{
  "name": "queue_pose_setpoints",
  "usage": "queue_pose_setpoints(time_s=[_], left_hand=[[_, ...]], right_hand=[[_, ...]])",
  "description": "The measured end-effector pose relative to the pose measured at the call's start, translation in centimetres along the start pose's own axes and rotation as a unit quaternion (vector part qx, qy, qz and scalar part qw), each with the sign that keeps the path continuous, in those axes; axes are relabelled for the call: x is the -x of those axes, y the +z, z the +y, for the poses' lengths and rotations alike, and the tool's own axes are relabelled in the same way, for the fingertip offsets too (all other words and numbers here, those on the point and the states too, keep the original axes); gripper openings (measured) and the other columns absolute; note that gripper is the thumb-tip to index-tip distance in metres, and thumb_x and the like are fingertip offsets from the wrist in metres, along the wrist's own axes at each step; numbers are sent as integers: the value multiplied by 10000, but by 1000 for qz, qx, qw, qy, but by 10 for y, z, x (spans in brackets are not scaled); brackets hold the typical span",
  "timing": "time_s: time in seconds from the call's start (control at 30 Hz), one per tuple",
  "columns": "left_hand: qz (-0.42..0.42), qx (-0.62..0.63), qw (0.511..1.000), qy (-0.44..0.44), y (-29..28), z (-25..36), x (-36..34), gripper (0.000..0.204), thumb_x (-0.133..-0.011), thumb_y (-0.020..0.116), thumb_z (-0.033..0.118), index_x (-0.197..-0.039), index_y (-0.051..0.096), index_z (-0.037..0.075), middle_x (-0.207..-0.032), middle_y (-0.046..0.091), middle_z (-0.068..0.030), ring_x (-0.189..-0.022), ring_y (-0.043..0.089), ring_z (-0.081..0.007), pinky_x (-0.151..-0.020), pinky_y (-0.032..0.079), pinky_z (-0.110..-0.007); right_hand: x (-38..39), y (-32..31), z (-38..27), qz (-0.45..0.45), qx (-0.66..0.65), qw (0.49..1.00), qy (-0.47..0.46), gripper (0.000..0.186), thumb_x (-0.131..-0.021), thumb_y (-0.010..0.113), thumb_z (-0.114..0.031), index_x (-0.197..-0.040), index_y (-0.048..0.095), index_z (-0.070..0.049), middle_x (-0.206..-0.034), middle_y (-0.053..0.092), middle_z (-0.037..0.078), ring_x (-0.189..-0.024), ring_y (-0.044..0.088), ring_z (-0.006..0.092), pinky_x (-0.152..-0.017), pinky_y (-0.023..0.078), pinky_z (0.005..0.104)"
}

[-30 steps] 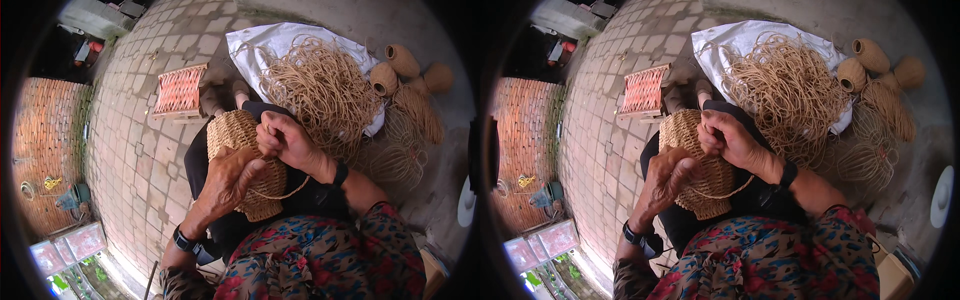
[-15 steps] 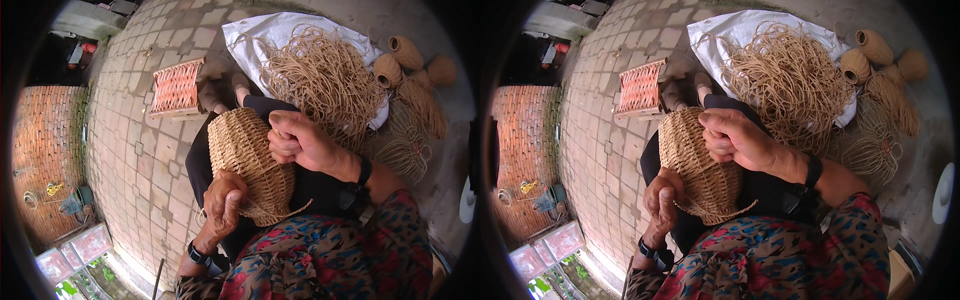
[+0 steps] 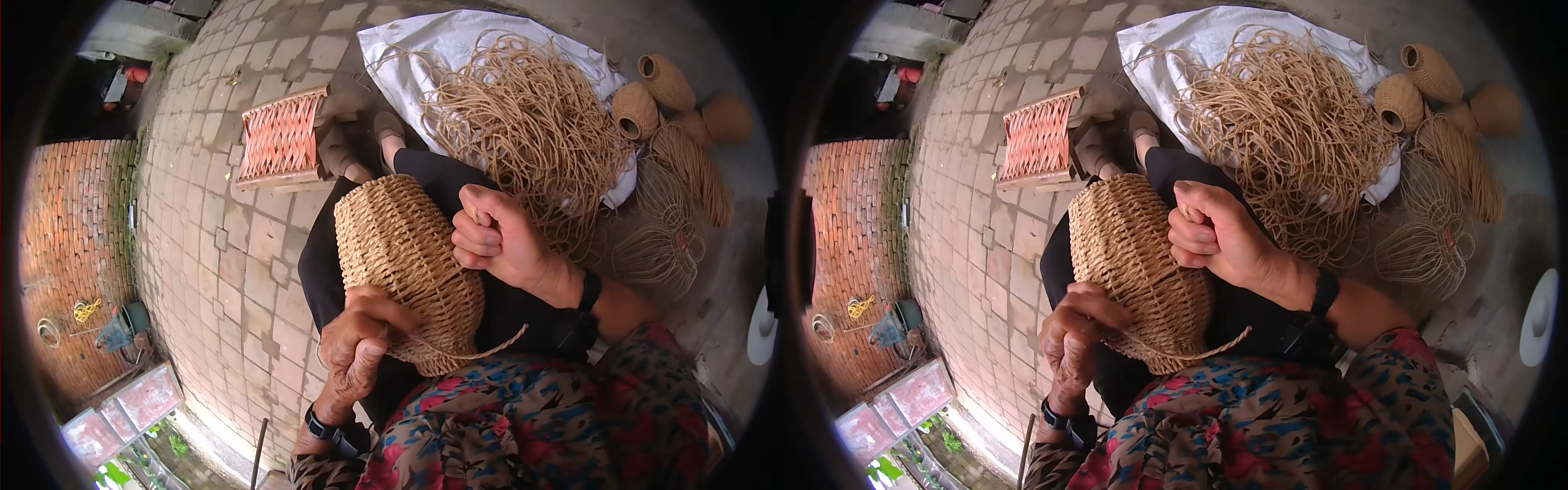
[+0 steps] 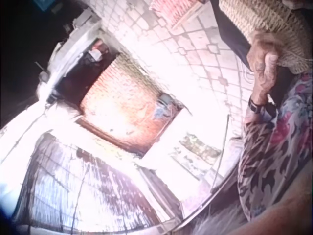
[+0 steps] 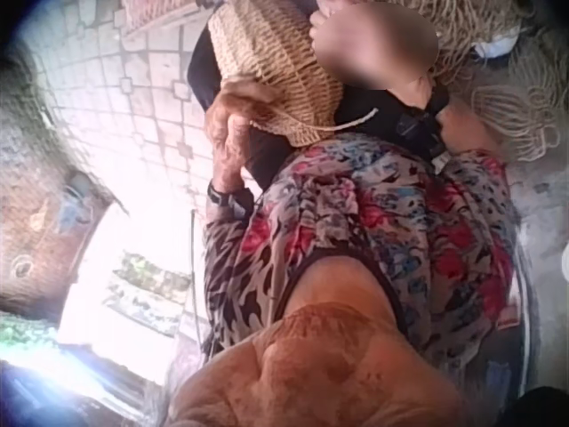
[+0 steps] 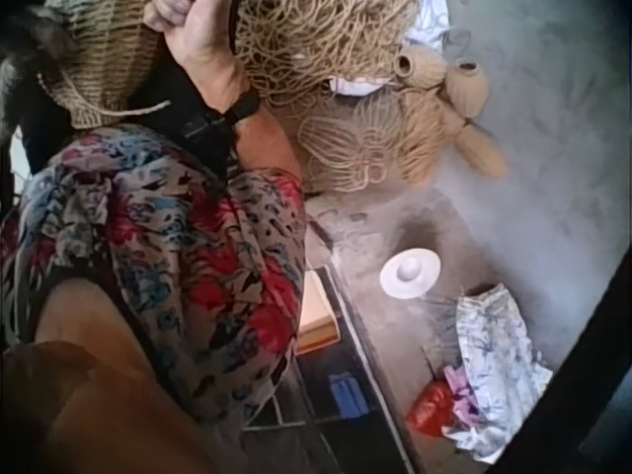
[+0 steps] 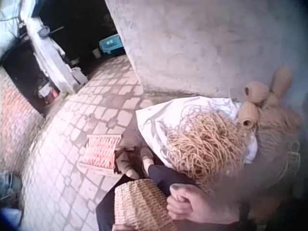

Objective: Weaving a straw basket or similar container by hand.

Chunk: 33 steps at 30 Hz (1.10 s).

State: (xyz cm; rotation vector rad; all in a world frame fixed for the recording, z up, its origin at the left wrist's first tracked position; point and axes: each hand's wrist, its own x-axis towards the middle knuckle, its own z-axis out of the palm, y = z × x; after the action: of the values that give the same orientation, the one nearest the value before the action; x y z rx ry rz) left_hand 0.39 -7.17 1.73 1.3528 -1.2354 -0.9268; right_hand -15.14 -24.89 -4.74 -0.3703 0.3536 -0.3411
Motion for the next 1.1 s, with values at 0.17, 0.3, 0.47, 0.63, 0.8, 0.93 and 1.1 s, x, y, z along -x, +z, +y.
queue_pose_setpoints(time_s=[0.17,0.3,0.47,0.63,0.8,0.93,1.1], left_hand=[[224,-121,965,-70,-14,-8,21,178,-967,570,187,-998,662,39,-995,614,-110,-957,556,-203,-901,424,-336],[110,-260,959,-28,-5,1,22,198,-799,735,44,-993,730,82,-911,620,-46,-870,560,-207,-778,450,-339],[43,-350,933,66,-6,6,9,283,-712,763,45,-989,732,91,-922,657,-34,-826,565,-220,-720,455,-333],[28,-324,938,120,-3,5,-7,228,-730,710,-14,-939,702,78,-887,693,-38,-720,578,-226,-670,459,-329],[4,-308,943,126,15,18,-36,226,-747,667,-50,-932,689,78,-853,691,-36,-704,586,-208,-659,456,-326],[-5,-273,960,57,9,10,-25,101,-845,642,11,-926,674,61,-833,682,-31,-707,591,-197,-667,454,-313],[100,-81,987,-94,0,-18,0,135,-969,590,130,-923,657,23,-834,672,-48,-758,567,-92,-703,428,-234]], right_hand=[[5,-2,4,-9,-12,999,-31,393,-1004,487,-360,-690,356,-165,-521,275,-55,-447,252,69,-460,281,254],[4,-3,4,-16,-13,999,-41,378,-1001,496,-355,-699,374,-162,-523,286,-56,-445,260,67,-463,292,253],[4,0,7,-9,-18,999,-41,386,-995,510,-350,-686,371,-166,-522,290,-59,-443,262,62,-461,289,250],[6,2,6,14,-4,999,-30,396,-986,513,-342,-663,357,-175,-519,282,-66,-435,238,59,-452,261,242],[6,-5,9,34,7,998,-45,386,-987,492,-320,-662,343,-175,-519,263,-68,-435,228,58,-449,248,242],[11,0,7,38,-10,998,-42,383,-991,485,-316,-667,343,-169,-519,266,-65,-436,231,59,-450,246,245],[4,16,-3,-67,64,993,-74,378,-1010,486,-292,-688,365,-136,-549,344,-29,-487,347,92,-539,401,292]])
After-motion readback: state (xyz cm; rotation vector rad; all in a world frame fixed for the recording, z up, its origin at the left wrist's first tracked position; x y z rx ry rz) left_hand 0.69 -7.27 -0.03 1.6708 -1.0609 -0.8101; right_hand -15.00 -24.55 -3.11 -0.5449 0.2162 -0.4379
